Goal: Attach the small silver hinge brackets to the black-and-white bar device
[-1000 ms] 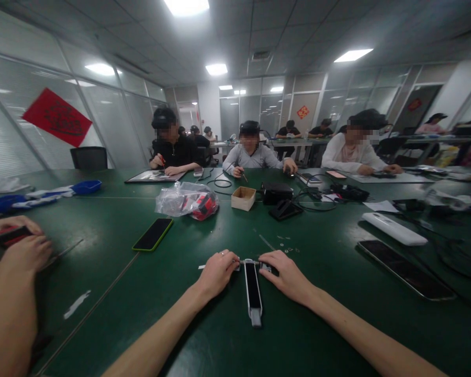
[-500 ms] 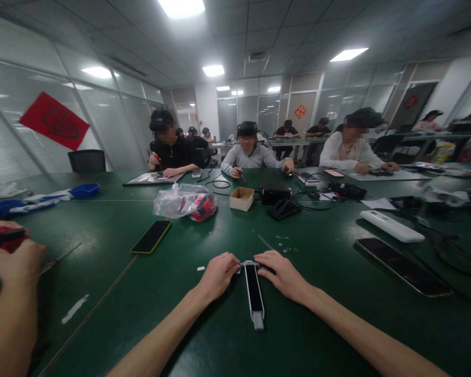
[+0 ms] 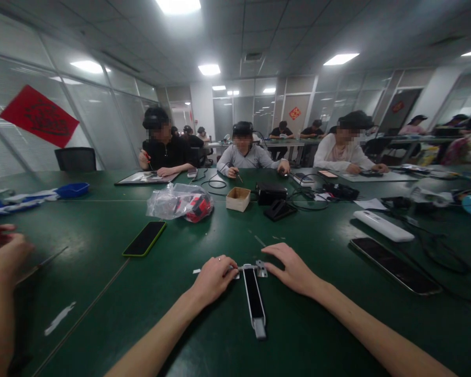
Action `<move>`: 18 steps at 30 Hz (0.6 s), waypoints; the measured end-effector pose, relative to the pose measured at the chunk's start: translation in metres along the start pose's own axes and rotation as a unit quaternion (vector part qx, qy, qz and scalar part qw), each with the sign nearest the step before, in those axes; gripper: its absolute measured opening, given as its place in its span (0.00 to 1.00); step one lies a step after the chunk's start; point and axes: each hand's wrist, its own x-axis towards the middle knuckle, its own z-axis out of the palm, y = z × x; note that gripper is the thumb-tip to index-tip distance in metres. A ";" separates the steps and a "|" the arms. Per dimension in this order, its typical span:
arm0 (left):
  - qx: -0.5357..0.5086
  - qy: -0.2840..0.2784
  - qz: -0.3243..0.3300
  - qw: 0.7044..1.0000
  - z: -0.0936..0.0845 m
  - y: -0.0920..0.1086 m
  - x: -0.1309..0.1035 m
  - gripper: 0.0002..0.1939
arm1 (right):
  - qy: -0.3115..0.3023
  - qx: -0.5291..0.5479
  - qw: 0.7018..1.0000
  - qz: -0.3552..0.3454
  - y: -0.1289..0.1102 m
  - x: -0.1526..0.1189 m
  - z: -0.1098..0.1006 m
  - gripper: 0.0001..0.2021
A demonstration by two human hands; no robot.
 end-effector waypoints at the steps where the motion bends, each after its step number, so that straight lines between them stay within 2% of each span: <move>1: 0.001 -0.001 0.001 1.000 0.000 0.000 0.000 0.07 | 0.023 -0.020 0.999 0.010 0.010 0.000 -0.005 0.17; 3: 0.001 -0.001 0.006 1.000 0.000 -0.001 0.000 0.08 | 0.051 -0.069 0.996 0.031 0.030 0.000 -0.014 0.15; 6: -0.004 0.003 0.013 1.000 0.002 -0.003 -0.001 0.08 | 0.027 -0.124 0.990 0.056 0.056 -0.002 -0.024 0.14; 8: -0.007 0.006 0.014 1.000 0.004 -0.005 -0.001 0.08 | 0.004 -0.140 0.988 0.062 0.064 -0.003 -0.027 0.14; 18: -0.001 0.006 -0.004 1.000 0.002 -0.003 0.000 0.07 | 0.010 -0.176 0.983 0.046 0.057 0.000 -0.021 0.13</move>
